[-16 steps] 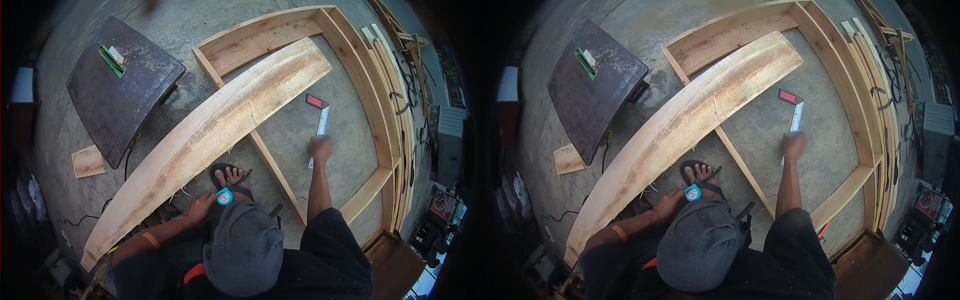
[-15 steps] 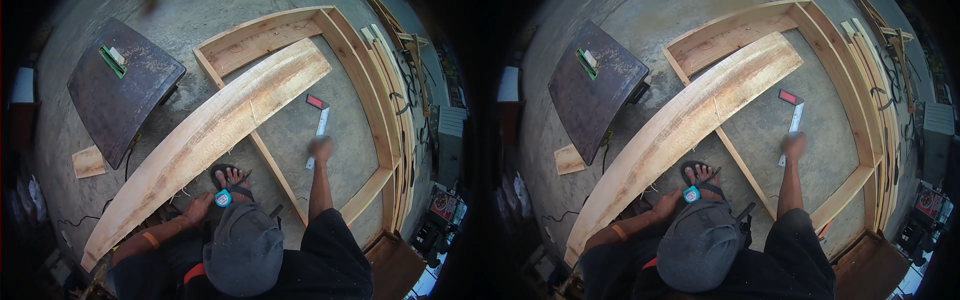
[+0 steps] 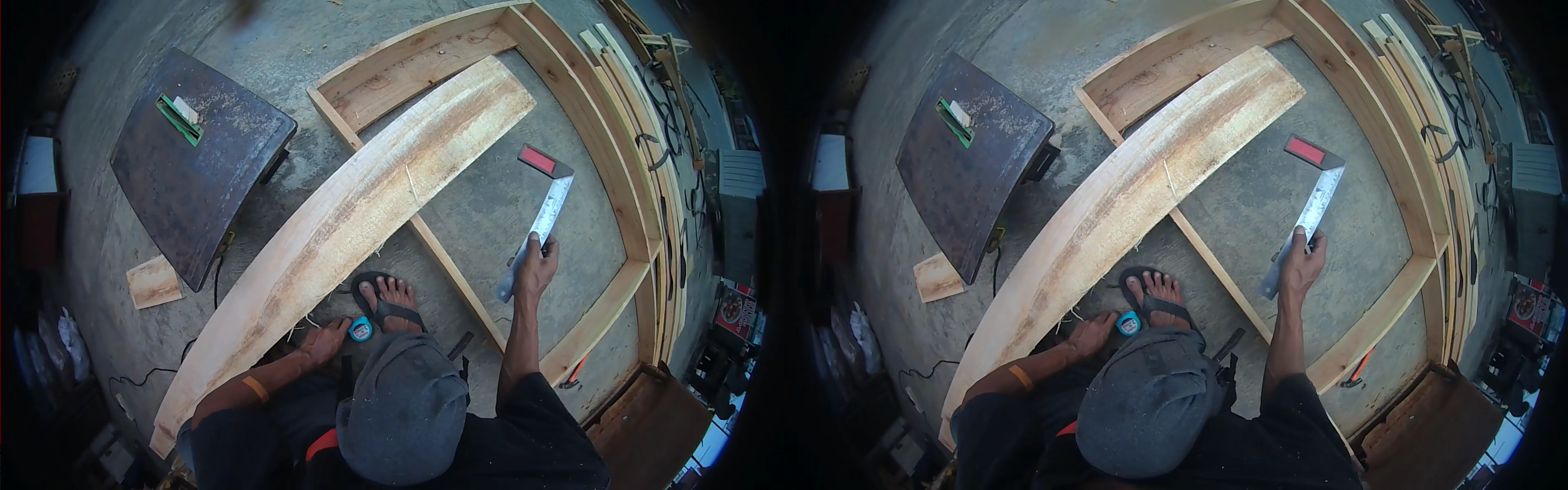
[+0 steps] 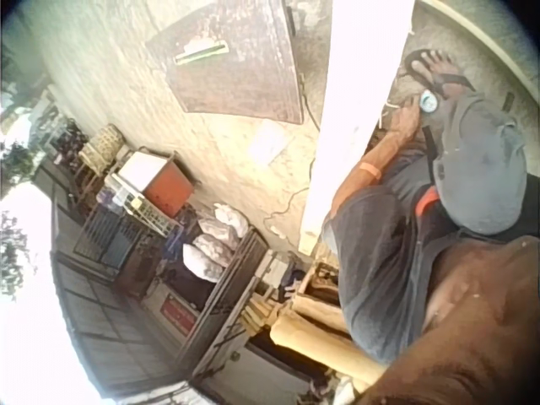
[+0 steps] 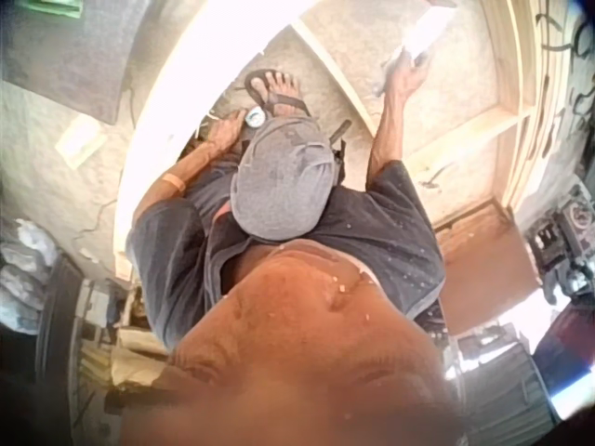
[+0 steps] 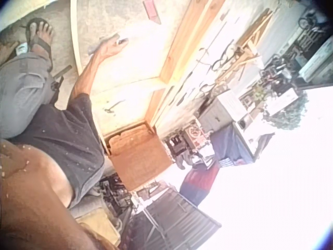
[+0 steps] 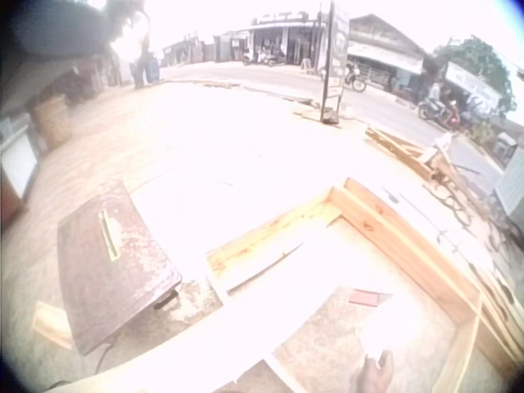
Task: The person measures and marks a long wooden plank using a tape measure and pencil, then uses a table saw to cut the plank into smaller pieces. The person also uses a try square to ensure accurate cuts and places the cut pieces into a wooden frame.
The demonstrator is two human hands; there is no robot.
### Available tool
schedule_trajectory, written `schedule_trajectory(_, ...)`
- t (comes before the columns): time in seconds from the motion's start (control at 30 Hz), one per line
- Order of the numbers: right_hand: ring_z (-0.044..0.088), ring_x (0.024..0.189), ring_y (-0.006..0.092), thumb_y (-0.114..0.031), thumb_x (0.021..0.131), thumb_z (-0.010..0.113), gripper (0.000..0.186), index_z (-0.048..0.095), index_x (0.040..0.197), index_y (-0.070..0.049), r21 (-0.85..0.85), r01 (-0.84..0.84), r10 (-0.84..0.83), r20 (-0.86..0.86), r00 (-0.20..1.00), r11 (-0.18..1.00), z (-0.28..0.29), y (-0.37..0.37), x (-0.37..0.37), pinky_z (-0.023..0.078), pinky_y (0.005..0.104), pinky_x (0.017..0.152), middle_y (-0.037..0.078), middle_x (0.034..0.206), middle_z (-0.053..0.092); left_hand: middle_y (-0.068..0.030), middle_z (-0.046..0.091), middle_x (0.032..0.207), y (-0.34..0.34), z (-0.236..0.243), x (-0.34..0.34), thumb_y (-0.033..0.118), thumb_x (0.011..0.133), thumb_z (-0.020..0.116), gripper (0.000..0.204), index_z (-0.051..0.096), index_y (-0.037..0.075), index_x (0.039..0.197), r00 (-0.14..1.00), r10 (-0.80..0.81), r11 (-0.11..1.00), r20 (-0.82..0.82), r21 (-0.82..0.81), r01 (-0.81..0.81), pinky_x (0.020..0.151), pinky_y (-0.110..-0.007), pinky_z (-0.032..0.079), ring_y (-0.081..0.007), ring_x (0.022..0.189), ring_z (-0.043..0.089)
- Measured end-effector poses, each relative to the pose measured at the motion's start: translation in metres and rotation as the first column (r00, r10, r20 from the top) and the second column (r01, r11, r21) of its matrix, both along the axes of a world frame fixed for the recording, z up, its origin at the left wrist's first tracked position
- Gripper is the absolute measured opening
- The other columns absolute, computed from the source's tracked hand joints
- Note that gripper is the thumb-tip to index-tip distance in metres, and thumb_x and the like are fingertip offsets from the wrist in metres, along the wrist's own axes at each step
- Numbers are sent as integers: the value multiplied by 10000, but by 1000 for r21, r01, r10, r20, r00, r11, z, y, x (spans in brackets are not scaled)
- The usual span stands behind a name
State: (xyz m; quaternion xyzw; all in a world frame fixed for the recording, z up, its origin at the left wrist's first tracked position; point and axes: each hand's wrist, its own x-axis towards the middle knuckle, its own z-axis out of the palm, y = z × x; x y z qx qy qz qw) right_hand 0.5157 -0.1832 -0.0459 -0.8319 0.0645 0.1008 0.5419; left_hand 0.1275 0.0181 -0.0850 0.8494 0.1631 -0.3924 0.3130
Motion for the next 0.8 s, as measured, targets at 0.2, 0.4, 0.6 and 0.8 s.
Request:
schedule_trajectory(0.2,653,679,117,-246,1058,648,290,613,1211,-2,270,-396,443,-140,886,878,32,40,-44,540,279,561,52,858,648,-211,676,1202,3,-18,-3,102,972,543,365,506,70,1333,984,-143,989,110,64,136,907,-505,584,-393,1133,693)
schedule_trajectory(0.4,657,749,107,-211,1042,670,234,663,1129,6,344,-589,637,-33,770,731,46,49,-24,538,274,627,51,889,671,-184,642,1208,3,71,109,42,873,701,465,547,54,1312,495,40,996,868,7,-93,996,-494,523,-386,1150,643)
schedule_trajectory(0.6,664,789,162,-140,966,743,139,723,1002,-7,-3,-920,899,212,383,393,100,24,50,509,324,718,71,894,686,-214,628,1238,50,160,212,205,892,808,544,561,33,1345,298,456,828,839,-276,-488,982,-439,515,-314,1132,627)
schedule_trajectory(0.8,639,816,171,-147,964,741,157,744,1042,-11,-273,-320,419,635,649,908,79,55,71,507,316,718,79,925,651,-67,632,875,78,162,198,205,1057,616,243,562,-8,1162,246,887,462,392,-776,-429,576,-278,486,-107,679,611)
